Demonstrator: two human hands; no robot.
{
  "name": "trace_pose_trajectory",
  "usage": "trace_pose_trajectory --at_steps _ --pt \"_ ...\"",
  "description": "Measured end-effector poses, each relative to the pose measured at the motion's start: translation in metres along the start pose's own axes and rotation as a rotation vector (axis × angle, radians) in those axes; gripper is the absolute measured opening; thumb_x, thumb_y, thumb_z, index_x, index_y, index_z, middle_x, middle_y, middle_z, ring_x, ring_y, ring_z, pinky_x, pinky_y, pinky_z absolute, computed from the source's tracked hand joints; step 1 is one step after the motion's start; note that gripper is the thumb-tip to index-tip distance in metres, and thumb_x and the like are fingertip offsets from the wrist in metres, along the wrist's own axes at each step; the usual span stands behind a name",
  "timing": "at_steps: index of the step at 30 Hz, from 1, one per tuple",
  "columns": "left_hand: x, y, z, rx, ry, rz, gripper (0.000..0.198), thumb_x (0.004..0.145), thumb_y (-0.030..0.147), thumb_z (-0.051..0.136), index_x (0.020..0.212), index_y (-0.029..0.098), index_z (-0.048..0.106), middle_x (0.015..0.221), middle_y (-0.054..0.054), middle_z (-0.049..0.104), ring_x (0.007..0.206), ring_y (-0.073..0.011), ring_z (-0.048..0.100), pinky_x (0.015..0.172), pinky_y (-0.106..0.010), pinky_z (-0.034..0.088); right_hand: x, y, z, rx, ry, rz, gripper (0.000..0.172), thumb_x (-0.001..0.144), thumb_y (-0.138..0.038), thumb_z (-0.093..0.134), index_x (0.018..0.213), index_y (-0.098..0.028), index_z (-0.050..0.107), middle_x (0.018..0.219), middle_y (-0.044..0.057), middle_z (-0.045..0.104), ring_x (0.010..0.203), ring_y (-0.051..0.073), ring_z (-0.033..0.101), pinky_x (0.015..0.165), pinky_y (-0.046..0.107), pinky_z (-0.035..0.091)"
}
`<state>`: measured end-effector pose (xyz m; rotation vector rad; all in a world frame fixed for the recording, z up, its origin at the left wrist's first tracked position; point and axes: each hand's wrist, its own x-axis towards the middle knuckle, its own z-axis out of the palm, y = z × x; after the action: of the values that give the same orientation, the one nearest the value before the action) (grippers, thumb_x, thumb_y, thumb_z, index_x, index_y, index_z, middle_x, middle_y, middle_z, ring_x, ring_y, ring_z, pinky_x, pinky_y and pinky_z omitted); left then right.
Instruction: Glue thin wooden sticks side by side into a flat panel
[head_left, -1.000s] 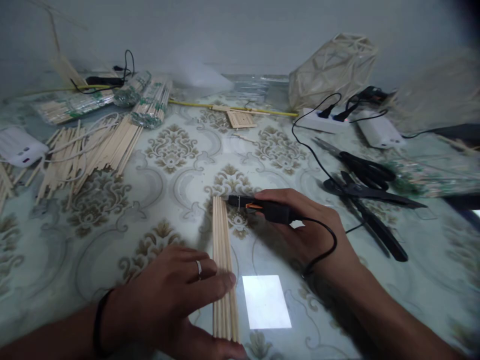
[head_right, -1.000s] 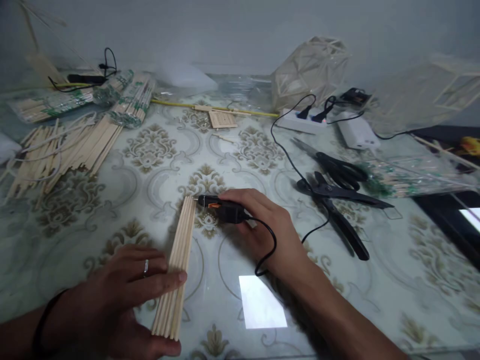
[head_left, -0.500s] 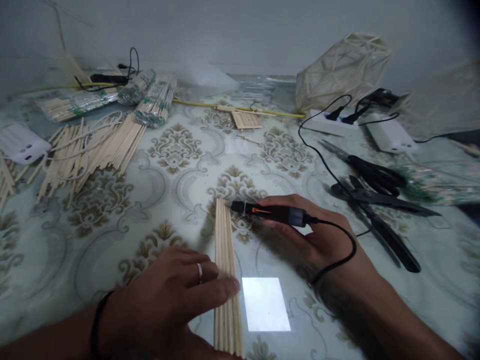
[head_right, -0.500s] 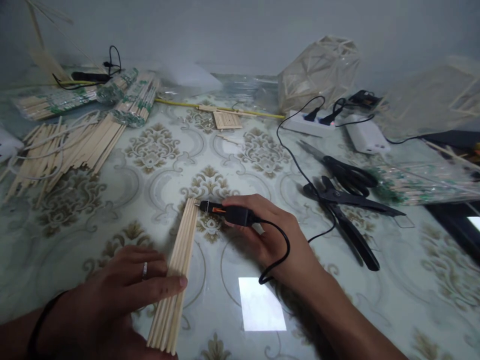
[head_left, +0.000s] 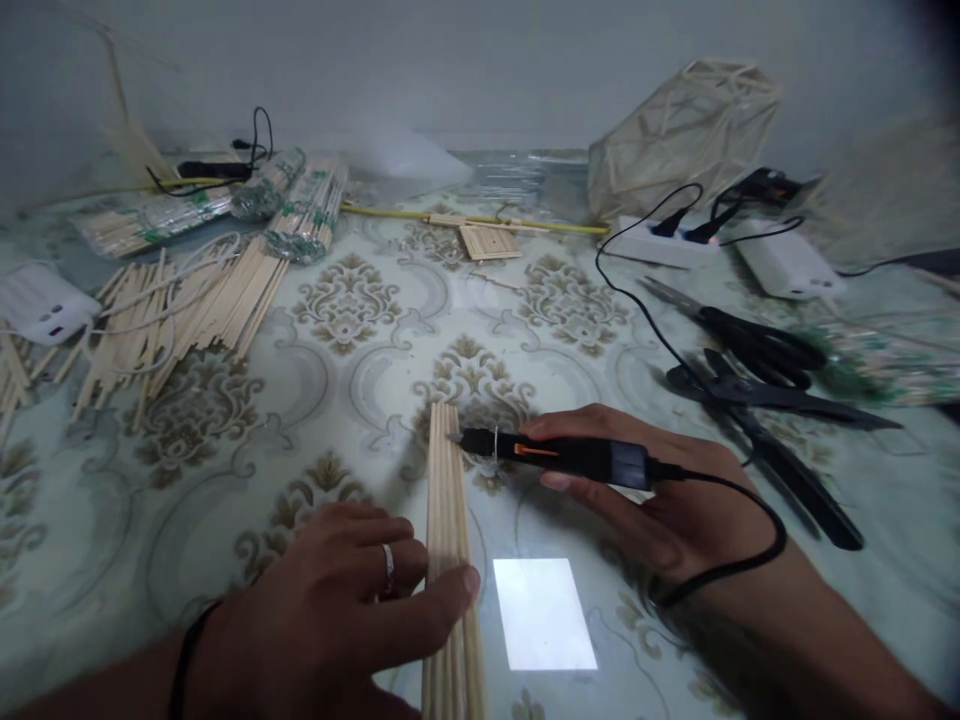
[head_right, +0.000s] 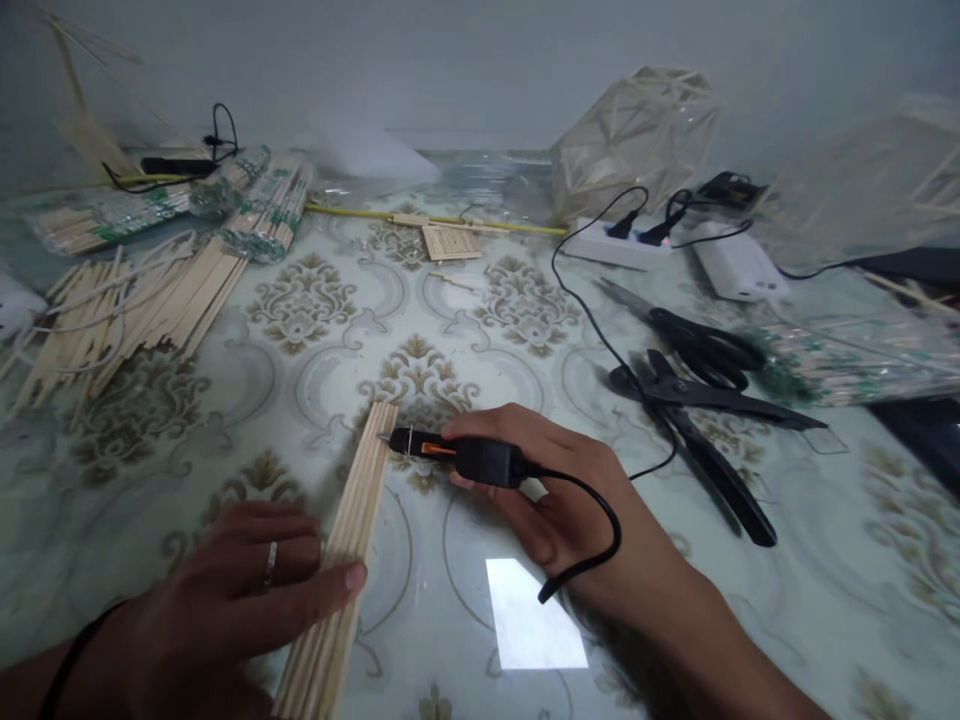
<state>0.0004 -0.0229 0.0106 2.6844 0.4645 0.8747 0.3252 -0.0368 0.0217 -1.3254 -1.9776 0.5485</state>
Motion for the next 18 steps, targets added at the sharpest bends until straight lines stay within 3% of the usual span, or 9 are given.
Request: trace_pose_trajectory --at_steps 6,13,18 --pt "0.0 0.001 -0.001 -0.047 0.035 -0.012 0.044 0.124 0.057 0.057 0.133 0.016 0.069 0.088 0.003 0.076 0.067 -0.0163 0.07 0.064 -0.037 0.055 -0.006 0.002 0.0 -0.011 -0.018 -0.011 0.021 0.115 -0.04 0.074 0.127 -0.029 0.086 0.115 0.008 0.094 0.098 0.03 0.093 0.091 0.041 0.078" --pt "0.006 0.003 -0.008 -0.049 0.0 -0.005 0.05 0.132 0.05 0.032 0.129 0.015 0.069 0.087 0.003 0.078 0.067 -0.0145 0.072 0.066 -0.036 0.054 -0.018 0.007 -0.002 -0.063 -0.004 -0.048 0.026 0.119 -0.038 0.064 0.134 -0.032 0.085 0.12 0.007 0.095 0.102 0.03 0.094 0.087 0.04 0.078" --pt "0.008 0.003 -0.006 -0.04 0.043 -0.018 0.052 0.132 0.051 0.03 0.128 0.016 0.069 0.086 0.003 0.078 0.067 -0.0143 0.072 0.07 -0.035 0.055 -0.02 0.008 -0.002 -0.092 0.014 -0.067 0.028 0.121 -0.041 0.061 0.14 -0.032 0.08 0.12 0.006 0.095 0.102 0.03 0.094 0.088 0.039 0.077"
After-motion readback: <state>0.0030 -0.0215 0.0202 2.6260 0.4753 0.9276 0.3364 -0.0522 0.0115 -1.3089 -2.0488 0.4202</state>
